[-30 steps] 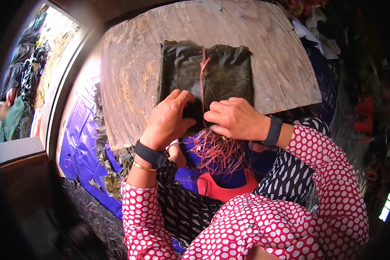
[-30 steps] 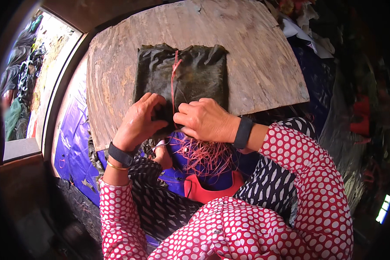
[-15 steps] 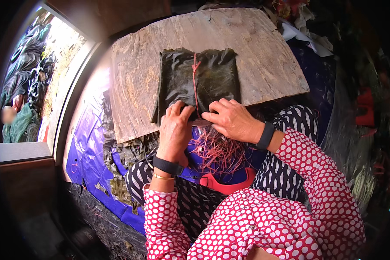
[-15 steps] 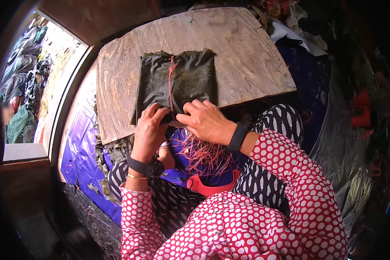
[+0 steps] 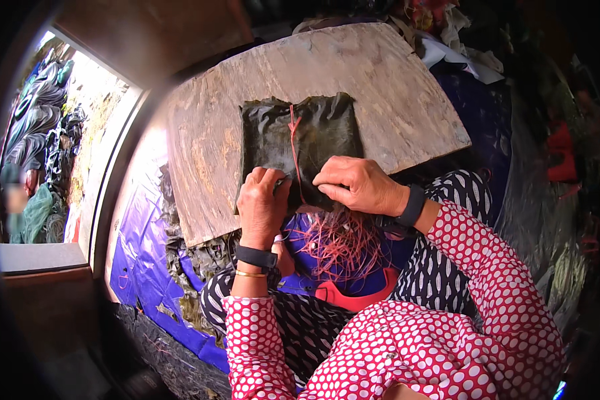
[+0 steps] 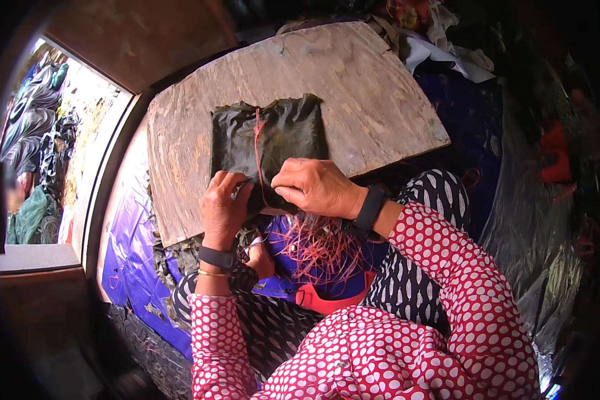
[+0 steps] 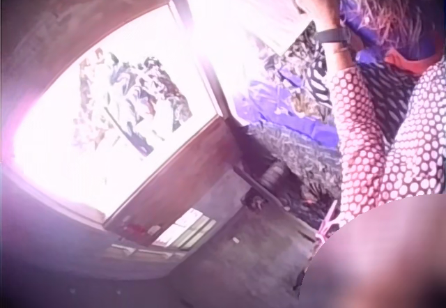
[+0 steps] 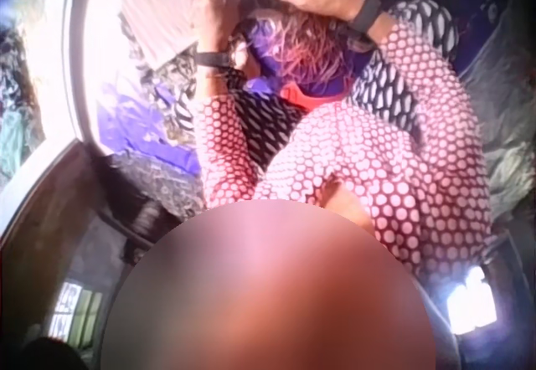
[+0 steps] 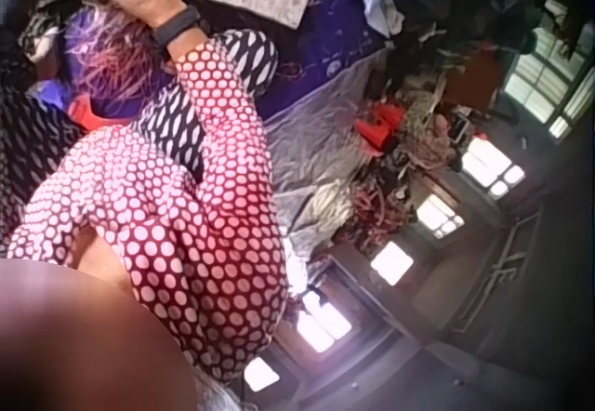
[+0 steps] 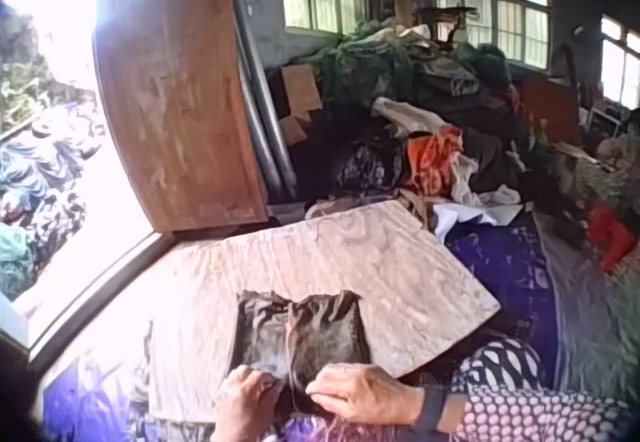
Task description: The recorder is shown wrapping food or materials in large green leaves and securing them with red string.
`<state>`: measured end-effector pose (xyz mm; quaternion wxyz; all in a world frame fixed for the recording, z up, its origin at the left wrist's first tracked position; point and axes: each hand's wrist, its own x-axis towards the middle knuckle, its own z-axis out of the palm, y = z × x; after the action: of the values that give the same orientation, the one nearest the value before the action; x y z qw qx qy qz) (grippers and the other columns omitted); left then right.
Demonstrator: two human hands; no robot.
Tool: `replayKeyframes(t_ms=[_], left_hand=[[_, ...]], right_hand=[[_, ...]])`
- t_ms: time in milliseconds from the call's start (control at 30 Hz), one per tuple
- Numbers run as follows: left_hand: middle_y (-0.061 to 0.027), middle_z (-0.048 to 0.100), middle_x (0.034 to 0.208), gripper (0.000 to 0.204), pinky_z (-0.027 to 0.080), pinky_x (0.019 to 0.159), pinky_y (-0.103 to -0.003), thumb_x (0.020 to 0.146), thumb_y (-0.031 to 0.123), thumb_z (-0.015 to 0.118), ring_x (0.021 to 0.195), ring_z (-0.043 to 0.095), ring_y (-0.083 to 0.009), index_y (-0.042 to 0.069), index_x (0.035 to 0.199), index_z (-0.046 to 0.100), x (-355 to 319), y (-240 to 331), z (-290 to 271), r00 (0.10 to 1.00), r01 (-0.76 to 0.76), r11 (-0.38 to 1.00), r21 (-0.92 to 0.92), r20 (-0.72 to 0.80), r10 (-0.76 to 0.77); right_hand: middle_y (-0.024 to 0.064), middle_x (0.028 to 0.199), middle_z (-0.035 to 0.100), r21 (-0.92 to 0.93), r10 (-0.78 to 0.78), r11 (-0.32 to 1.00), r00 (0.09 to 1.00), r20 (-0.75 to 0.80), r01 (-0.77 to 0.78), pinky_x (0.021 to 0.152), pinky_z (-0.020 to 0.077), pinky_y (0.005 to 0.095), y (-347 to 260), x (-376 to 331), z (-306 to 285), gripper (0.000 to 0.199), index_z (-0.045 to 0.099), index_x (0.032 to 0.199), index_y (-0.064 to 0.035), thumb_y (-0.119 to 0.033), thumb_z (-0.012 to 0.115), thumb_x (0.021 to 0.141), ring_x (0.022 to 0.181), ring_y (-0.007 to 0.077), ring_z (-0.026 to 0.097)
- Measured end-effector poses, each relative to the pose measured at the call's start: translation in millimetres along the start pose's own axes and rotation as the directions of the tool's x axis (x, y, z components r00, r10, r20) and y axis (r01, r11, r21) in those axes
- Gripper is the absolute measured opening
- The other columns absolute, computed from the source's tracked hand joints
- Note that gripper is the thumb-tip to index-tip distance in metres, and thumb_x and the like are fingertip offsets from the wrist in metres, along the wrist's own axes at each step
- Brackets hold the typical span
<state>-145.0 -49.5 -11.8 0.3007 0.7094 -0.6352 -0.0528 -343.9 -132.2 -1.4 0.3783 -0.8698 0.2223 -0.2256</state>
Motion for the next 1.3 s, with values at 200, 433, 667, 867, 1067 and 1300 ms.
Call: replayKeyframes(t_ms=[200,433,667,867,1067,1300], left_hand=[[-0.0102,0.055,0.088,0.045,0.047,0.071,-0.041,0.069,0.017,0.074,0.086,0.057,-0.0313,0.014,0.111,0.058,8,3,8,0.985,-0.03,0.999,-0.02,0.169,0.033],[-0.0099,0.056,0.087,0.039,0.047,0.07,-0.042,0.07,0.017,0.072,0.082,0.057,-0.0326,0.014,0.108,0.061,17,10,4,0.989,-0.023,0.998,-0.053,0.141,0.031],[-0.0105,0.057,0.085,0.033,0.049,0.067,-0.042,0.074,0.017,0.07,0.08,0.06,-0.0326,0.016,0.106,0.063,20,11,9,0.979,-0.002,0.998,-0.068,0.204,0.016],[-0.0114,0.059,0.089,0.03,0.049,0.069,-0.042,0.075,0.016,0.069,0.082,0.06,-0.0339,0.013,0.104,0.062,20,13,9,0.98,0.047,0.993,-0.112,0.197,-0.024],[-0.0129,0.06,0.092,0.031,0.048,0.071,-0.041,0.073,0.014,0.07,0.086,0.06,-0.0354,0.01,0.102,0.061,23,0,10,0.97,0.097,0.975,-0.201,0.237,-0.048],[-0.0112,0.058,0.082,0.033,0.047,0.066,-0.036,0.068,0.011,0.072,0.073,0.059,-0.0279,0.007,0.099,0.062,23,-3,12,0.986,0.048,0.979,-0.198,0.168,-0.014]], right_hand=[[0.0053,0.087,0.056,-0.556,-0.023,0.829,0.998,0.066,0.056,0.075,0.0449,0.0365,18,7,-6,0.015,0.063,0.091,-0.011,-0.018,0.064,0.078,0.087,0.0223,0.057],[0.0062,0.081,0.053,-0.447,-0.076,0.893,0.996,-0.057,0.043,0.071,0.045,0.0372,14,20,-5,0.01,0.06,0.083,-0.0105,-0.019,0.064,0.078,0.08,0.024,0.058],[0.0089,0.083,0.056,-0.411,-0.018,0.911,1.0,0.002,0.017,0.072,0.0457,0.0406,25,21,-11,0.011,0.061,0.083,-0.0093,-0.019,0.063,0.078,0.083,0.0272,0.059],[0.0166,0.112,0.058,-0.465,0.123,0.855,0.96,-0.25,-0.23,0.083,0.0465,0.0401,57,29,-43,0.026,0.06,0.105,-0.0018,-0.015,0.059,0.082,0.099,0.0337,0.057],[0.0159,0.114,0.057,-0.541,0.068,0.816,0.963,-0.262,-0.206,0.084,0.0468,0.0387,56,29,-40,0.028,0.06,0.106,-0.0022,-0.012,0.062,0.08,0.101,0.0318,0.058],[0.007,0.101,0.059,-0.363,-0.196,0.92,0.975,-0.104,0.146,0.083,0.045,0.0383,29,28,-22,0.02,0.064,0.095,-0.0086,-0.014,0.066,0.076,0.095,0.0264,0.057]])
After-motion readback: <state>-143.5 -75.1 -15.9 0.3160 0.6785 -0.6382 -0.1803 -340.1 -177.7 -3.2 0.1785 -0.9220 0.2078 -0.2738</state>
